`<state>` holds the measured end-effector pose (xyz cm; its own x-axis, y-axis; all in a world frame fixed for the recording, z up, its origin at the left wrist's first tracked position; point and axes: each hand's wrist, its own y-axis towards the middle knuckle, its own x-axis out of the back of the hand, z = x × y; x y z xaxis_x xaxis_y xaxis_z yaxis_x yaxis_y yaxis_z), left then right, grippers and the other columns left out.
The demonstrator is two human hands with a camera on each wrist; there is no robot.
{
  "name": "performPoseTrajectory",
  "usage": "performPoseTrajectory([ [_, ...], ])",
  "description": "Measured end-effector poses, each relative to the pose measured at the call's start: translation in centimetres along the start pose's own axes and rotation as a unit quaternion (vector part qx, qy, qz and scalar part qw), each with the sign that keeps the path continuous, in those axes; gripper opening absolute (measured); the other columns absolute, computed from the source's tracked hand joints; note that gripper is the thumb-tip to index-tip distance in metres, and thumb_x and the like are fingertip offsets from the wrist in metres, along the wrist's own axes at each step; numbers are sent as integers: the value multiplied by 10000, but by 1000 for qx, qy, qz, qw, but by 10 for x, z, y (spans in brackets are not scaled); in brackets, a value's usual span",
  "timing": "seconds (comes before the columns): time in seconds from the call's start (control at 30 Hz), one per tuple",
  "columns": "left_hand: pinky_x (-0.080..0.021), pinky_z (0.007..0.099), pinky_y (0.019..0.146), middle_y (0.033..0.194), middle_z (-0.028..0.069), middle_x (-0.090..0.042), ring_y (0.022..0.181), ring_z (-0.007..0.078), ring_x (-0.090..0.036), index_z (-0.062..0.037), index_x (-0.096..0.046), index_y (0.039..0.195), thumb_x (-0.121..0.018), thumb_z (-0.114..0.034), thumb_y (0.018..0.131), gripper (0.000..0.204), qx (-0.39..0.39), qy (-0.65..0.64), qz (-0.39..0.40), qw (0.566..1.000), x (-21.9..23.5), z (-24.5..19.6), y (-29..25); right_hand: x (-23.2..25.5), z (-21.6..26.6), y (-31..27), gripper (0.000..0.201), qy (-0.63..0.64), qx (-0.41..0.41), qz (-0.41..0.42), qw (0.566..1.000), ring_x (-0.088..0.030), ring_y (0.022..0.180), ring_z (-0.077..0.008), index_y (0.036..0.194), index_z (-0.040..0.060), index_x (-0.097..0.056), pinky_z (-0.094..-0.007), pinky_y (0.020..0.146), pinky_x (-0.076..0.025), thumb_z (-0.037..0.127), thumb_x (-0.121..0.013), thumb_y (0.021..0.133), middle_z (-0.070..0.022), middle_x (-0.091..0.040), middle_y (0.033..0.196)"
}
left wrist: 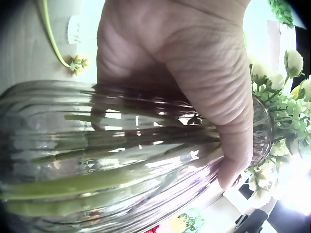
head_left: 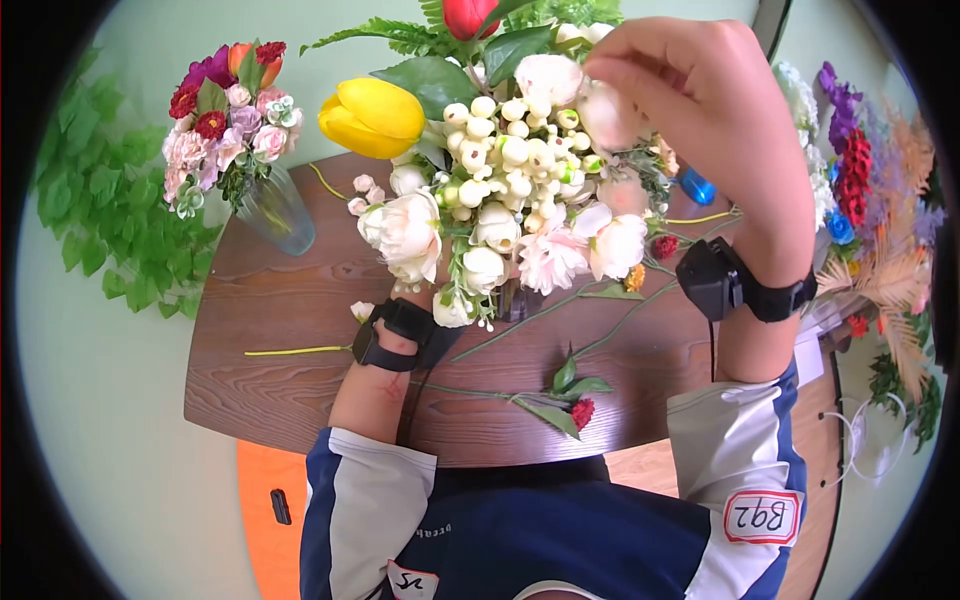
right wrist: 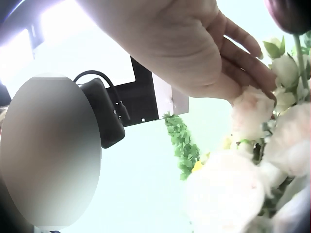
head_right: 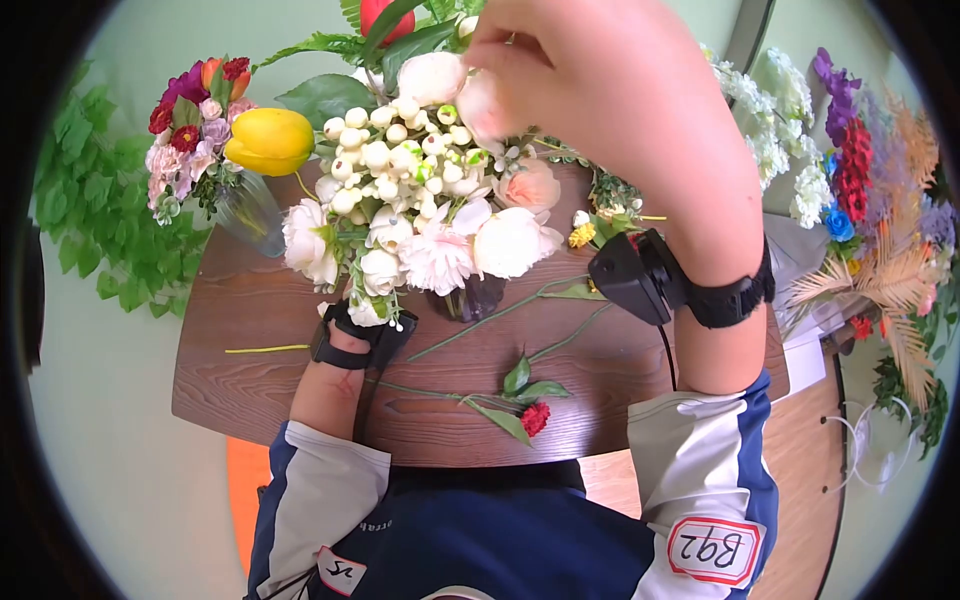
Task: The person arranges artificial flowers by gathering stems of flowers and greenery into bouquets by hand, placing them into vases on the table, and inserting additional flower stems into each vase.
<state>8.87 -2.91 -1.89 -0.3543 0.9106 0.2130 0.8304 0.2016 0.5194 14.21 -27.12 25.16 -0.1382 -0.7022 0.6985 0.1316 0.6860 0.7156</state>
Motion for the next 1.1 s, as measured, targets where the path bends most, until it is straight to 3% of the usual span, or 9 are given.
performPoseTrajectory([
  [0.13,-450,304,872,1090,71,-565,1000,178,-538,-56,-533,1136,-669,-196,789,398,-23,65,6,998,-5,-9,5,2,16,-3,167,-30,-28,-129,991,-520,420,-155,652,-30,-569,-260,397,-392,14,-564,813,-110,-546,513],
  [0.23,-452,302,867,1077,69,-572,991,175,-541,-55,-545,1122,-682,-188,779,392,-35,109,13,993,-4,-12,3,-4,-20,-30,97,130,-145,-165,967,-541,540,-70,878,-12,-665,-188,489,-401,44,-596,836,-18,-591,622],
  [0.37,-454,300,861,1060,67,-582,980,171,-545,-53,-560,1103,-699,-178,766,385,-69,156,19,985,-10,-17,4,-18,-33,-65,66,119,-25,-360,925,-539,512,-27,827,-13,-662,-158,450,-379,-8,-597,824,-20,-627,612],
  [0.5,-421,317,924,1138,68,-573,1043,164,-524,-46,-542,1170,-751,-184,729,506,-61,263,67,960,-23,-44,31,-31,-63,-102,60,63,-89,-364,925,-485,494,-17,830,-12,-660,-159,445,-331,11,-604,834,14,-572,574],
  [0.57,-277,373,1056,1295,94,-461,1221,295,-389,-114,-460,1285,-755,-377,658,741,5,164,44,985,-26,-36,52,-32,-76,-113,60,59,-127,-362,922,-465,487,-14,831,-11,-659,-161,440,-311,21,-609,836,26,-550,562],
  [0.63,-239,370,1077,1322,101,-433,1261,293,-342,-87,-416,1320,-774,-339,651,799,-2,106,89,990,-25,-25,82,-29,-89,-120,73,153,-195,-384,889,-439,479,-9,828,-10,-659,-164,430,-287,40,-608,844,45,-520,551],
  [0.8,-302,326,1035,1293,127,-457,1193,220,-430,36,-332,1335,-742,-213,730,772,84,74,61,992,-35,12,136,-16,-110,-126,86,158,-203,-393,883,-426,486,-5,827,-9,-660,-165,439,-282,60,-613,847,53,-519,554],
  [1.03,-342,315,998,1258,116,-489,1152,193,-460,29,-327,1337,-715,-263,763,752,133,8,99,986,-63,16,164,5,-112,-132,85,125,-172,-434,876,-434,501,-1,828,1,-674,-162,451,-282,73,-631,840,45,-554,580],
  [1.1,-344,318,995,1258,107,-492,1151,191,-461,15,-332,1340,-707,-254,771,733,85,69,87,990,-70,14,169,9,-110,-135,124,130,-197,-419,877,-444,519,-32,889,-42,-653,-156,484,-327,70,-604,864,-55,-663,793],
])
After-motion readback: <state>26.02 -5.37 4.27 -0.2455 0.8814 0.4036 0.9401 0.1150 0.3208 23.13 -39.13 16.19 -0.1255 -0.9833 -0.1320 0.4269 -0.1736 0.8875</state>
